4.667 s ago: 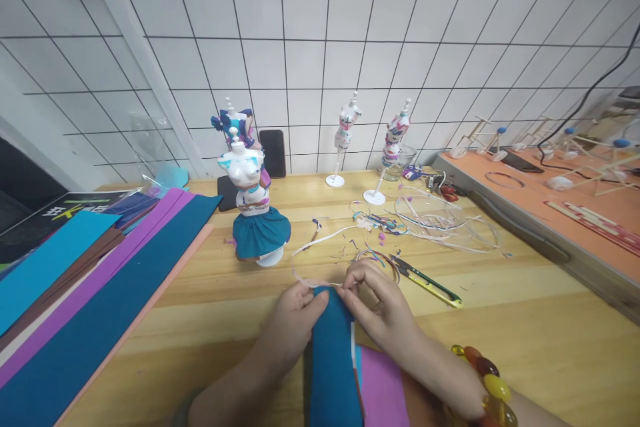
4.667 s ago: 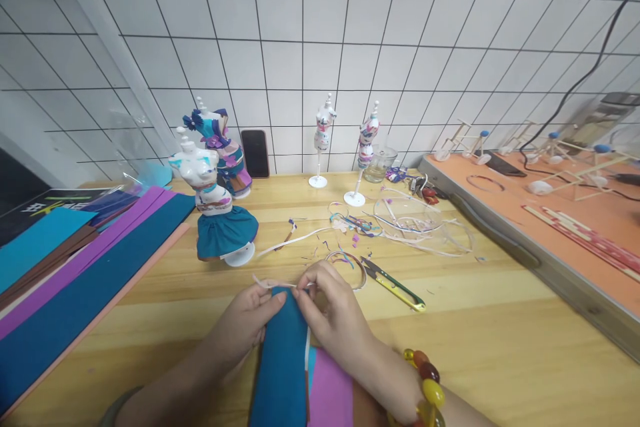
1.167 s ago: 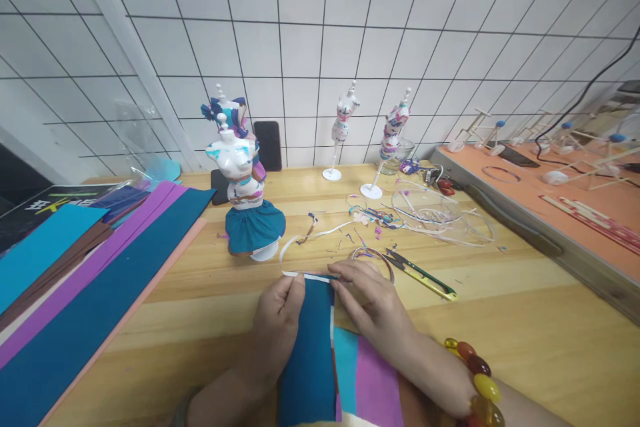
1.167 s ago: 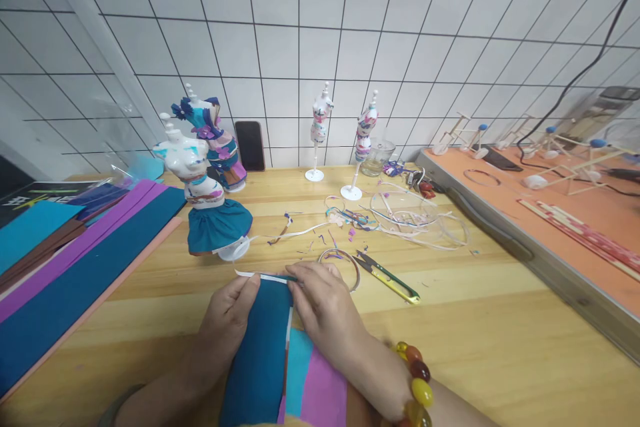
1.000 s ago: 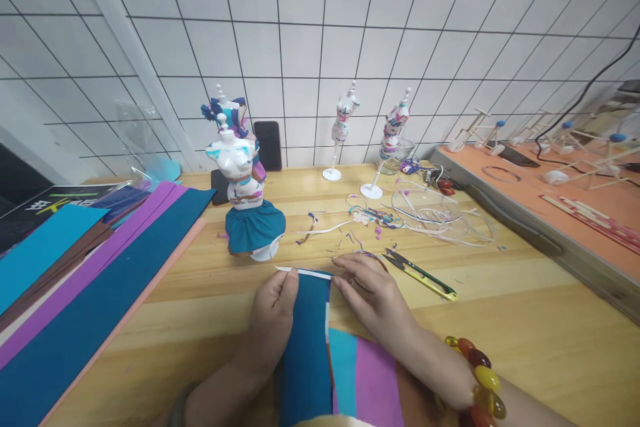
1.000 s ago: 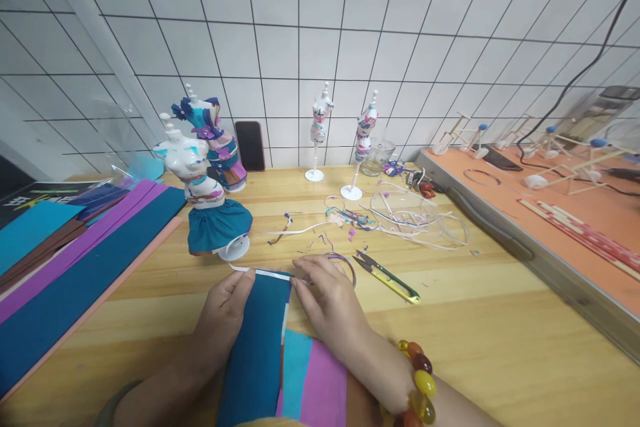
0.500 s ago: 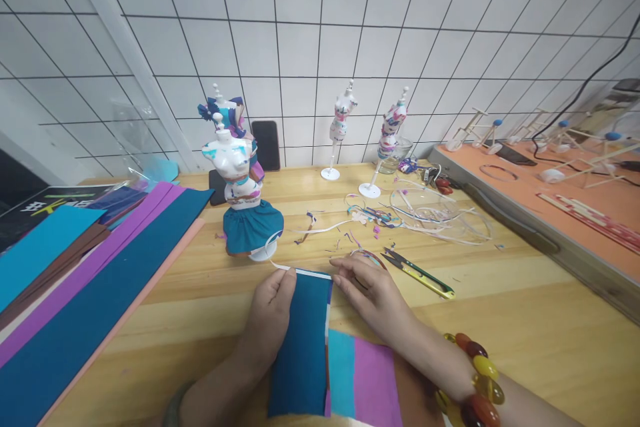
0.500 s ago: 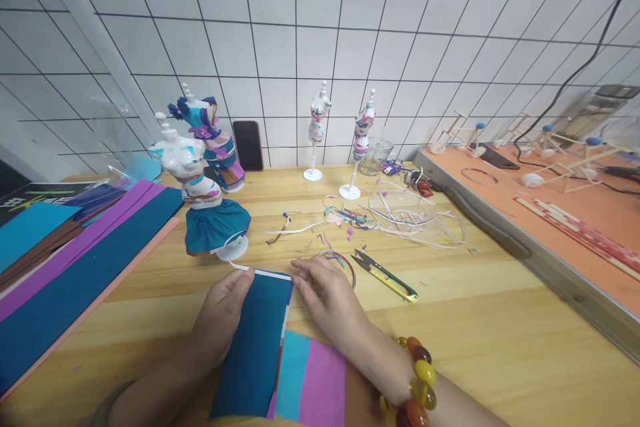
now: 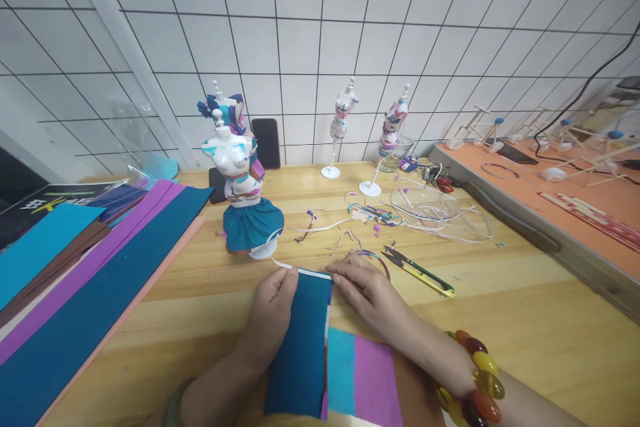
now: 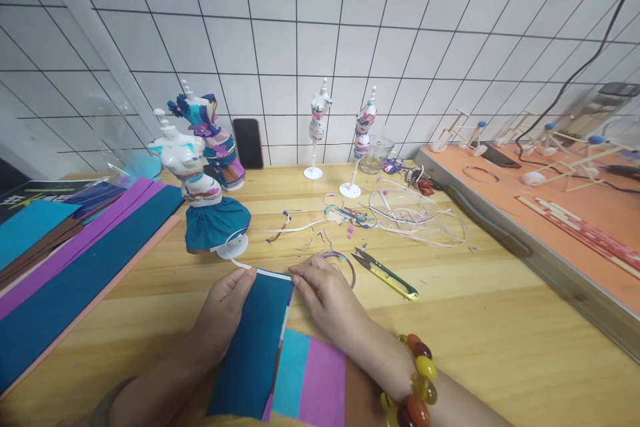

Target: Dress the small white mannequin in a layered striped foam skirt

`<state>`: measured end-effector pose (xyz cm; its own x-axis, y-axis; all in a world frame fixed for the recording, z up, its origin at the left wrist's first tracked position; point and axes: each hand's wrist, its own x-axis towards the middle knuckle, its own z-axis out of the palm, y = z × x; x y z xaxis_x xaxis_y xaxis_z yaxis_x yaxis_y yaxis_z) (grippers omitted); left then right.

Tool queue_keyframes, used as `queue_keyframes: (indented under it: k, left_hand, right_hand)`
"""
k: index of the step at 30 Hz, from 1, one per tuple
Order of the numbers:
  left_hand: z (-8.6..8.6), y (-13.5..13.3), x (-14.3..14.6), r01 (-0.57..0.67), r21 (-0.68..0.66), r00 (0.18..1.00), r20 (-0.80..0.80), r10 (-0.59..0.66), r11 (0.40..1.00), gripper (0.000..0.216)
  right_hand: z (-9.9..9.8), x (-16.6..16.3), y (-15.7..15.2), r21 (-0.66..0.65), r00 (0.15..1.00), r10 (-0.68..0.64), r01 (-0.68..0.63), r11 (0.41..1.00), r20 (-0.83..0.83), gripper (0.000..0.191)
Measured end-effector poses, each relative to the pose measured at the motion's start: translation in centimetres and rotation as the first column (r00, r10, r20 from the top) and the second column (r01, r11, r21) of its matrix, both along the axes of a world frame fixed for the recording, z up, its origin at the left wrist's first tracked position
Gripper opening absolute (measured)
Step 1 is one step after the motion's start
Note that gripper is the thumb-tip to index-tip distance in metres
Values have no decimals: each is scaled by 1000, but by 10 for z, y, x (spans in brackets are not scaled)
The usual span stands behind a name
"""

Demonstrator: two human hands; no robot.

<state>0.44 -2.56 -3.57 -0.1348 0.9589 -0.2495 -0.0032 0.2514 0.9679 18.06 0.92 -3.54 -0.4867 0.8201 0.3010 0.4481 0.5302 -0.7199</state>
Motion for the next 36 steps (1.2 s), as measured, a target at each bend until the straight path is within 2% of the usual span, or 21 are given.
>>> queue_keyframes:
  k: [16,28,36]
  left_hand:
    - [-3,1,-2,27,21,999,-40,-26,999,36]
    - [4,-1,-1,58,52,982,-185,-48,997,38]
    - [-1,1,-2,30,27,995,-96,-27,999,38]
  right_hand:
    - [0,-1,0,-14,999,8,-8,1000,35,21]
    - [0,-1,-2,-47,993,-20,26,999,116,18]
    - [2,-2,-2,-36,989,-8,13,999,147,18]
